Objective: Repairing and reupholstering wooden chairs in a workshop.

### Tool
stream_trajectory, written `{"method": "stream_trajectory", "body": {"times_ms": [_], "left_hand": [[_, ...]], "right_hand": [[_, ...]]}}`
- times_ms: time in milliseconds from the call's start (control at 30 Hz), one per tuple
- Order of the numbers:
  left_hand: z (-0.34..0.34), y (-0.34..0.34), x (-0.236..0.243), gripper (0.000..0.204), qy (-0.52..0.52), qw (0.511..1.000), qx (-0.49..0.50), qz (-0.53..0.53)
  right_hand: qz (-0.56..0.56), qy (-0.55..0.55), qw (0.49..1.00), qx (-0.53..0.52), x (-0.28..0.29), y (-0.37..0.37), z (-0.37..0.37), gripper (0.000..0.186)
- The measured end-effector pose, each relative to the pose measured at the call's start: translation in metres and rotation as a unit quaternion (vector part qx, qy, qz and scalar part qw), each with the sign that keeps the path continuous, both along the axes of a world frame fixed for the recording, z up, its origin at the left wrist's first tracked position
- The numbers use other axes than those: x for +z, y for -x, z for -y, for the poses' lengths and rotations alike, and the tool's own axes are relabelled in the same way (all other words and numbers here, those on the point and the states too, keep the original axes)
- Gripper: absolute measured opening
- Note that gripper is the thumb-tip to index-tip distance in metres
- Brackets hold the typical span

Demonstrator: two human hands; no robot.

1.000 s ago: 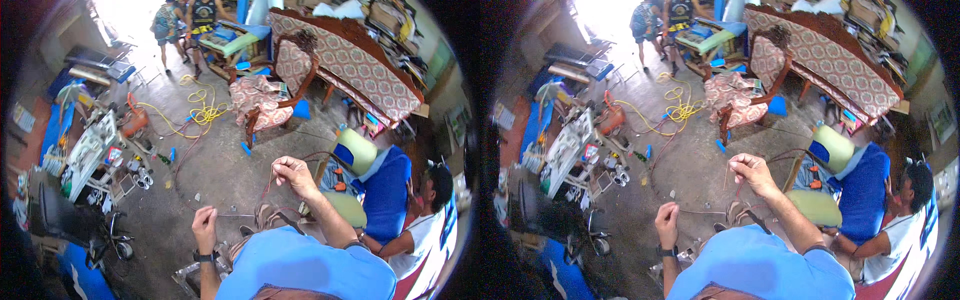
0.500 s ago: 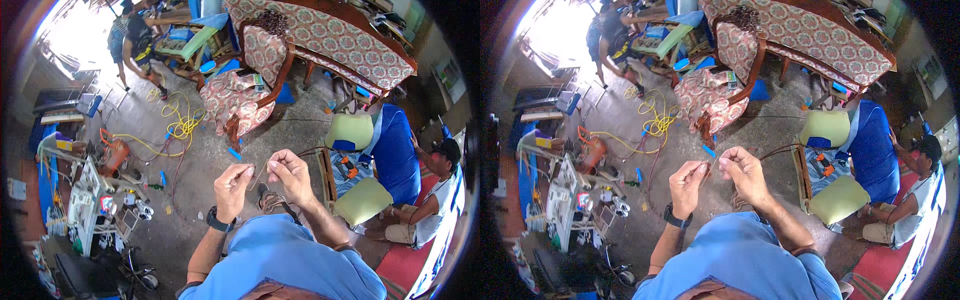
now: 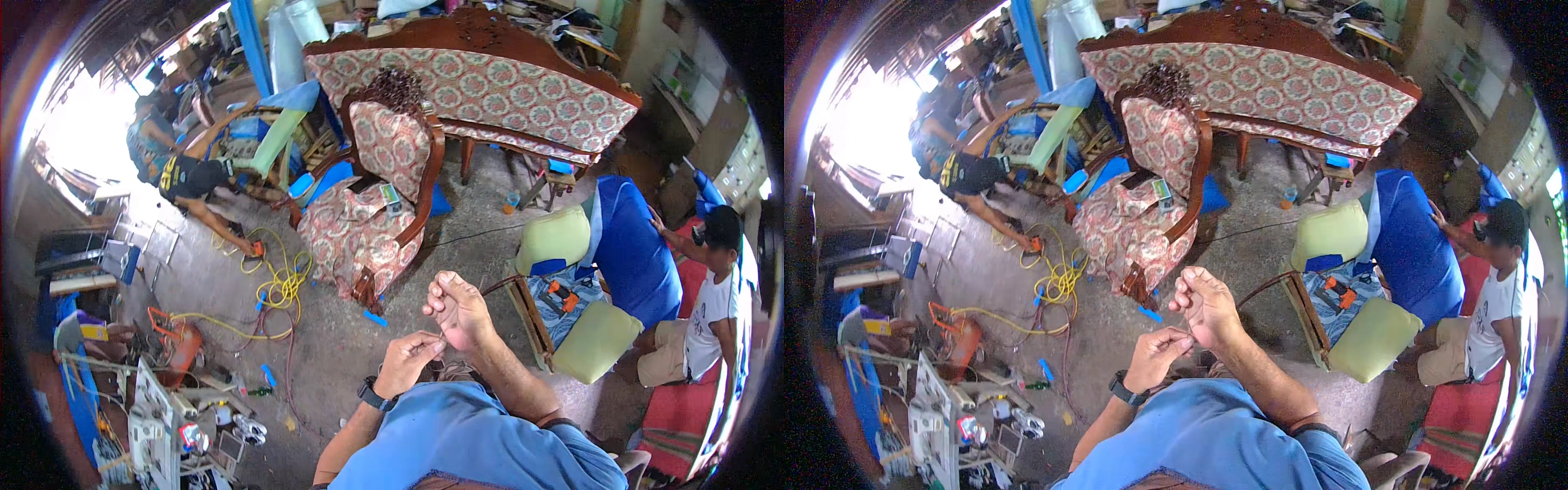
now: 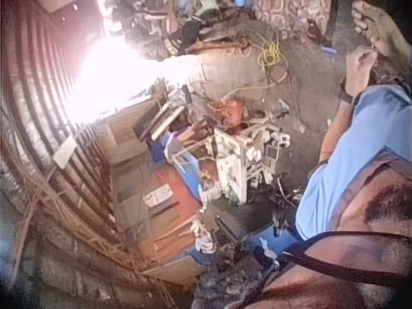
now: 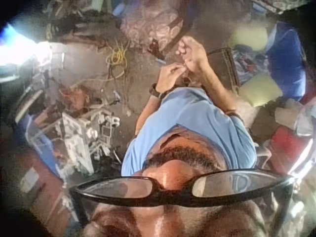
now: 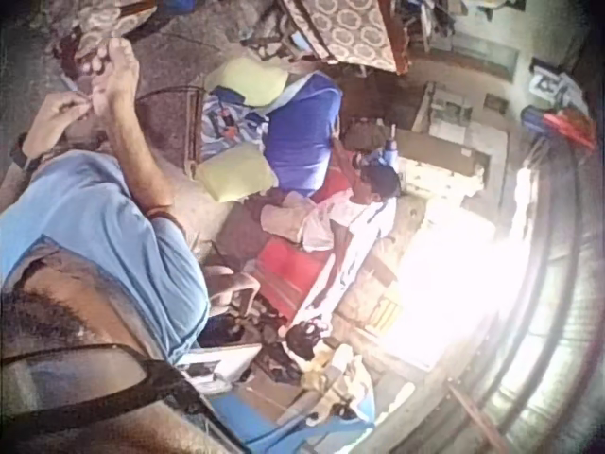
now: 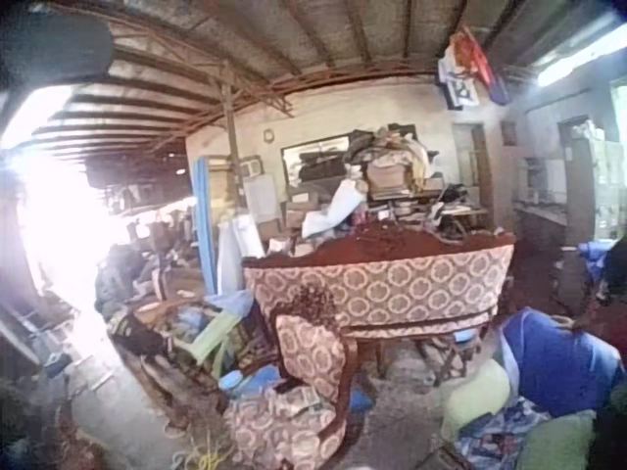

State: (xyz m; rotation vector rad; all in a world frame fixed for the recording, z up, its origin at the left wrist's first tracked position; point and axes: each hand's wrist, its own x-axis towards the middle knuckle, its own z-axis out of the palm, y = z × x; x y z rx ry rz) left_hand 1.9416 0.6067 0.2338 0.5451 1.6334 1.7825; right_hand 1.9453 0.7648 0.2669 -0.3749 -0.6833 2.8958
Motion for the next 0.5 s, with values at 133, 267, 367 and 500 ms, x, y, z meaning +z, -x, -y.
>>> {"method": "stream_trajectory", "body": {"times_ms": [133,267,367,500], "left_hand": [[0.010,0.024,0.010,0.016,0.019,0.997,-0.051,-0.057],[0.026,0.041,0.010,0.016,0.043,0.994,-0.050,-0.081],[0.038,0.052,0.008,0.014,0.038,0.996,-0.041,-0.066],[0.054,0.064,0.007,0.014,0.037,0.992,-0.039,-0.116]], "right_hand": [[-0.013,-0.069,0.996,-0.056,0.012,0.016,-0.008,0.012],[-0.036,-0.140,0.984,-0.104,0.034,0.034,0.001,0.010],[-0.043,-0.185,0.975,-0.113,0.042,0.046,0.014,0.010],[-0.048,-0.207,0.969,-0.123,0.051,0.055,0.030,0.010]]}}
